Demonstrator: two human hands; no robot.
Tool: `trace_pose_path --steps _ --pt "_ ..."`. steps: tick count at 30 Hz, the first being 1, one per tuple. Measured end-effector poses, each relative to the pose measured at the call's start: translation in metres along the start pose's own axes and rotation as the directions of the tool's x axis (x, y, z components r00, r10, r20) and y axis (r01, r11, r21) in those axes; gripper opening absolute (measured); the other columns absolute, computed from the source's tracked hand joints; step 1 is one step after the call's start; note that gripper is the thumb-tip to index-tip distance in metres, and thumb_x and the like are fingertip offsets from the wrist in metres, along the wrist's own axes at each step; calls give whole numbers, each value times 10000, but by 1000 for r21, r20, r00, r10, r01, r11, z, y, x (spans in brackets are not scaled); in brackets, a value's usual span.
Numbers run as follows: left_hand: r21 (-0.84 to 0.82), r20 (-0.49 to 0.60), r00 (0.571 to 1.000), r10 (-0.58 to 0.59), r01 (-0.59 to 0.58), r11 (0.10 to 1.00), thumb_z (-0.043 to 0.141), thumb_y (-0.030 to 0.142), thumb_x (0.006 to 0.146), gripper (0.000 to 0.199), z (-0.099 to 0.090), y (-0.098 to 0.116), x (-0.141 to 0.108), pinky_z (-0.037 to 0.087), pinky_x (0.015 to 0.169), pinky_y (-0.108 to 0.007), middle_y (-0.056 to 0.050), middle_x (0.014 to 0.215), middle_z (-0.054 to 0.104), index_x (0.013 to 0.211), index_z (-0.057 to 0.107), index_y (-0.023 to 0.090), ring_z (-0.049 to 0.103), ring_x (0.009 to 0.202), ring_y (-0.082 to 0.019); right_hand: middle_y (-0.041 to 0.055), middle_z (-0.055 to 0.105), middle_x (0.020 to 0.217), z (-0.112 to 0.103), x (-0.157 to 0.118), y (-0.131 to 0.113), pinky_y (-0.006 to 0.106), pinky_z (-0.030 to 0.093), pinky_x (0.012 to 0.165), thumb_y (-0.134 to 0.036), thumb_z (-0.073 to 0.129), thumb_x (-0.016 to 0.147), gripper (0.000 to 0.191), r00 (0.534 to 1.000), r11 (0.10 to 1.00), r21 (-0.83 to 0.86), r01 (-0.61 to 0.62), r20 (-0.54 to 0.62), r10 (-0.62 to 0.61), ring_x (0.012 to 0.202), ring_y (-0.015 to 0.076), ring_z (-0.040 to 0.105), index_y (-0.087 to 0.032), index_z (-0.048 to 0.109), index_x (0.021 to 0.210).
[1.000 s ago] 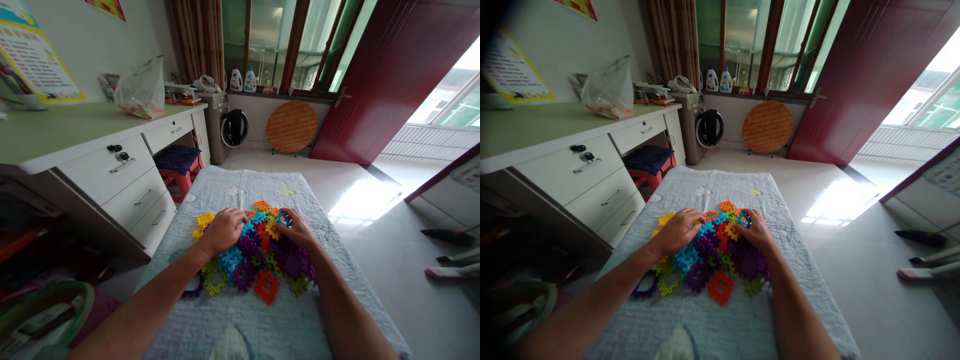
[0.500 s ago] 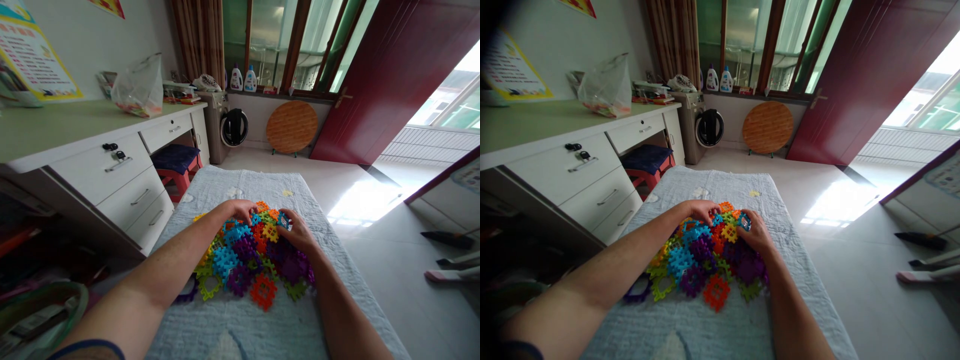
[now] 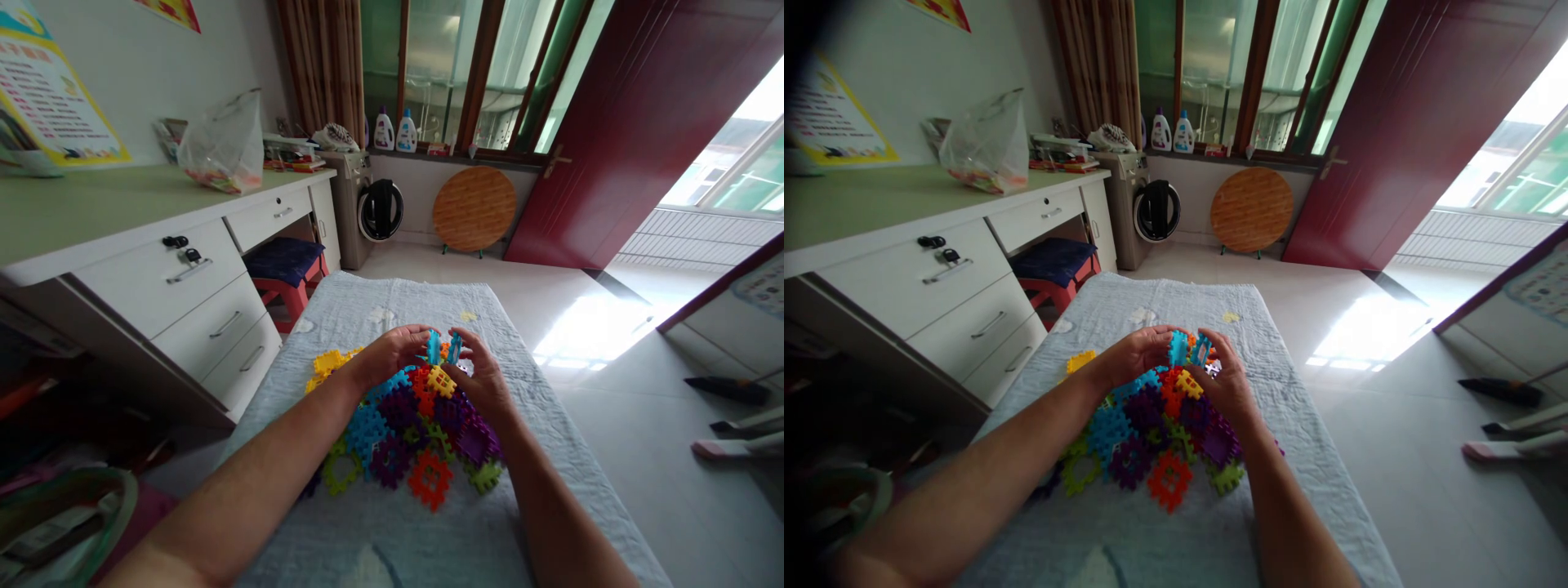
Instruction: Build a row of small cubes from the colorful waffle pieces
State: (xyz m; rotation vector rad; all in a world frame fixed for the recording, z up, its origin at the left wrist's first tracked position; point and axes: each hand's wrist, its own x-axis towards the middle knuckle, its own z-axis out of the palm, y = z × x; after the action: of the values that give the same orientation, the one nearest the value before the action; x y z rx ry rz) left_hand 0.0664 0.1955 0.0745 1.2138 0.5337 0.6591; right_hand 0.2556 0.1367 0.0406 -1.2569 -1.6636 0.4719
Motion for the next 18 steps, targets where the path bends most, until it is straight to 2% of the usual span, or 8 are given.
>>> trace_pose_path --steps 3,6,11,15,18 --pt "-99 58 997 -45 51 994 572 411 838 410 12 -5 -4 487 802 -295 -110 1054 650 1160 578 157 628 927 -191 37 570 1213 1 -2 -8 365 480 853 -329 630 783 535 996 999 11 -41 82 40 935 193 575 -298 464 1291" --pt "-136 12 997 -72 73 988 580 399 843 407 16 -9 -6 502 796 -289 -88 1074 651 1184 547 179 629 956 -191 36 594 1164 1 -2 -11 380 460 885 -357 666 758 565 991 999 -34 -27 133 32 942 204 573 -304 481 1289" --pt "-170 -82 991 -106 91 981 574 368 856 391 19 -14 -10 523 757 -272 -67 1023 656 1192 495 185 650 878 -162 59 598 1133 4 -3 -12 401 442 904 -348 680 748 568 993 994 -107 8 118 4 995 229 558 -287 491 1280" --pt "-72 -105 987 -118 111 991 576 371 852 355 21 -9 -12 523 768 -287 -69 1003 651 1146 491 190 651 876 -165 57 582 1150 7 -3 -12 404 432 925 -263 669 714 535 990 989 -131 63 135 -45 1033 234 543 -276 514 1225" --pt "117 -178 984 -14 35 992 570 413 843 426 10 0 -17 507 845 -331 -101 1107 618 1189 453 194 625 991 -194 67 549 1145 -1 1 -5 365 449 891 -217 633 687 501 994 985 -166 51 99 -35 994 210 549 -247 537 1178"
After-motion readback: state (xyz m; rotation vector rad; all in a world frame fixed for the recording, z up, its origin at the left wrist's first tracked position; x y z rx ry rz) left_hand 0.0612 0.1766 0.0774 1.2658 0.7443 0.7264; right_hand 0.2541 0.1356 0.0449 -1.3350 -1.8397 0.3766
